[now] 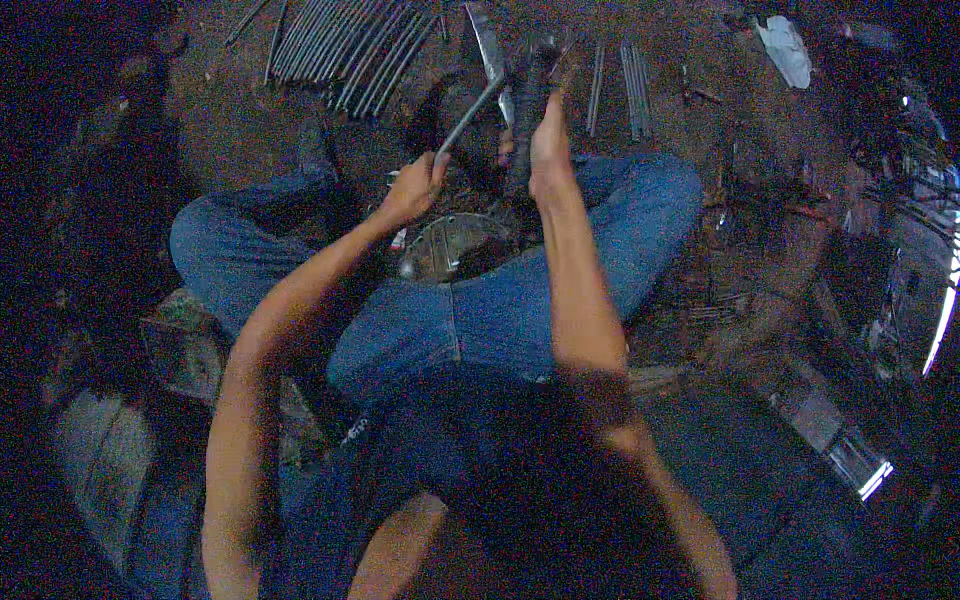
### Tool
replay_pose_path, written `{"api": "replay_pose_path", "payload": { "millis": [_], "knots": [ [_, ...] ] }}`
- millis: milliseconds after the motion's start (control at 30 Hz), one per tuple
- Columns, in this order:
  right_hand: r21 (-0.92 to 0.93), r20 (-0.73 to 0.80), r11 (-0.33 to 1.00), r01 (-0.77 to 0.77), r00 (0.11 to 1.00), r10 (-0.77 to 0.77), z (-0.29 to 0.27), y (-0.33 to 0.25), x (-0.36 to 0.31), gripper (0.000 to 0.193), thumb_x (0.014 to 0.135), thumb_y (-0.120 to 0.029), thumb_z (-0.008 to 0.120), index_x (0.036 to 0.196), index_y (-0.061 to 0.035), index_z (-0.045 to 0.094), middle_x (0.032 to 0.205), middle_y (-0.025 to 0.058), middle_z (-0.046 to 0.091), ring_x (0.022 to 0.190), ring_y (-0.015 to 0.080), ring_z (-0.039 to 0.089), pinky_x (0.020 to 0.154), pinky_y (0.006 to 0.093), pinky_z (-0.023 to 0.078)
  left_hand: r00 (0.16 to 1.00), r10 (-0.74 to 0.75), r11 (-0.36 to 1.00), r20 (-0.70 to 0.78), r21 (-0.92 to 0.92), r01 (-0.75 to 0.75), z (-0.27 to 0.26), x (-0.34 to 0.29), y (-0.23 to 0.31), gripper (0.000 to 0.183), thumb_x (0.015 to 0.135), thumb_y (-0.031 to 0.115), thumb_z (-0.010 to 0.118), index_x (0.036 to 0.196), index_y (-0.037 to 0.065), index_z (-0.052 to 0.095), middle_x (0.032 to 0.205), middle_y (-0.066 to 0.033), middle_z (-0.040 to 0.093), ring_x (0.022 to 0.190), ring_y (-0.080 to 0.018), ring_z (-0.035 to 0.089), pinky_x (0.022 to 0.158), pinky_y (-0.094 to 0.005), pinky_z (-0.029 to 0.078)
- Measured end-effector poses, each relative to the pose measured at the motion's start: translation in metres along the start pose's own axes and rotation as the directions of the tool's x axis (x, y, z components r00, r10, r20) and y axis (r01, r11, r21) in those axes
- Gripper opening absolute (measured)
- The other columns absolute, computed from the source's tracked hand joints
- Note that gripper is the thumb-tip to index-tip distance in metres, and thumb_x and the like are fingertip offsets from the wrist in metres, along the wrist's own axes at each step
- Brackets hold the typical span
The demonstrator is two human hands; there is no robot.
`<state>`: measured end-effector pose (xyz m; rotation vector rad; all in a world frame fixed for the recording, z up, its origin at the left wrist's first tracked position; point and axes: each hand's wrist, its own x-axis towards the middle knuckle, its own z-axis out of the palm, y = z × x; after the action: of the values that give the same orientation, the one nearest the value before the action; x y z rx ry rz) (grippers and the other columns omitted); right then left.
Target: Hammering a metal tube to shape or attach a component while sitting on the floor.
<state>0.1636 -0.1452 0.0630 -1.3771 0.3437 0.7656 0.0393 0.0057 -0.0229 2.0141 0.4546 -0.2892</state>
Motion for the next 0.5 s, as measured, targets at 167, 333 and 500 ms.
{"api": "replay_pose_path", "payload": {
  "millis": [167,333,500],
  "knots": [
    [-0.021,-0.061,0.999,-0.035,0.998,0.034,-0.014,0.027,-0.032,0.06,0.09,-0.062,0.028,0.08,-0.0094,0.054,0.055,0.0037,0.051,0.044,0.0153,0.049,0.042,0.0304,0.043,1.0,-0.022,0.999,-0.014,-0.047,0.021,-0.002,-0.003,0.001,0.045,0.093,0.04,0.041,0.093,-0.004,0.049,0.082,-0.0323,0.058,0.085,-0.0506,0.054,0.073,-0.0545,0.042],
    [-0.137,-0.223,0.97,-0.199,0.961,0.166,-0.004,0.036,-0.041,0.061,0.085,-0.066,0.038,0.069,-0.0086,0.054,0.057,0.0045,0.052,0.046,0.0159,0.049,0.043,0.0296,0.042,0.995,-0.014,0.993,-0.099,-0.118,0.003,-0.001,-0.006,-0.003,0.045,0.092,0.041,0.043,0.095,-0.003,0.049,0.085,-0.0312,0.058,0.088,-0.0495,0.055,0.074,-0.053,0.042],
    [-0.149,-0.208,0.98,-0.132,0.973,0.1,-0.008,0.031,-0.041,0.06,0.087,-0.063,0.037,0.073,-0.0073,0.055,0.057,0.0048,0.053,0.045,0.015,0.049,0.043,0.0308,0.042,0.994,0.046,0.997,-0.101,-0.062,-0.052,-0.001,-0.005,-0.006,0.04,0.093,0.038,0.042,0.098,-0.001,0.049,0.085,-0.0304,0.059,0.085,-0.0499,0.054,0.073,-0.0549,0.041]
  ]
}}
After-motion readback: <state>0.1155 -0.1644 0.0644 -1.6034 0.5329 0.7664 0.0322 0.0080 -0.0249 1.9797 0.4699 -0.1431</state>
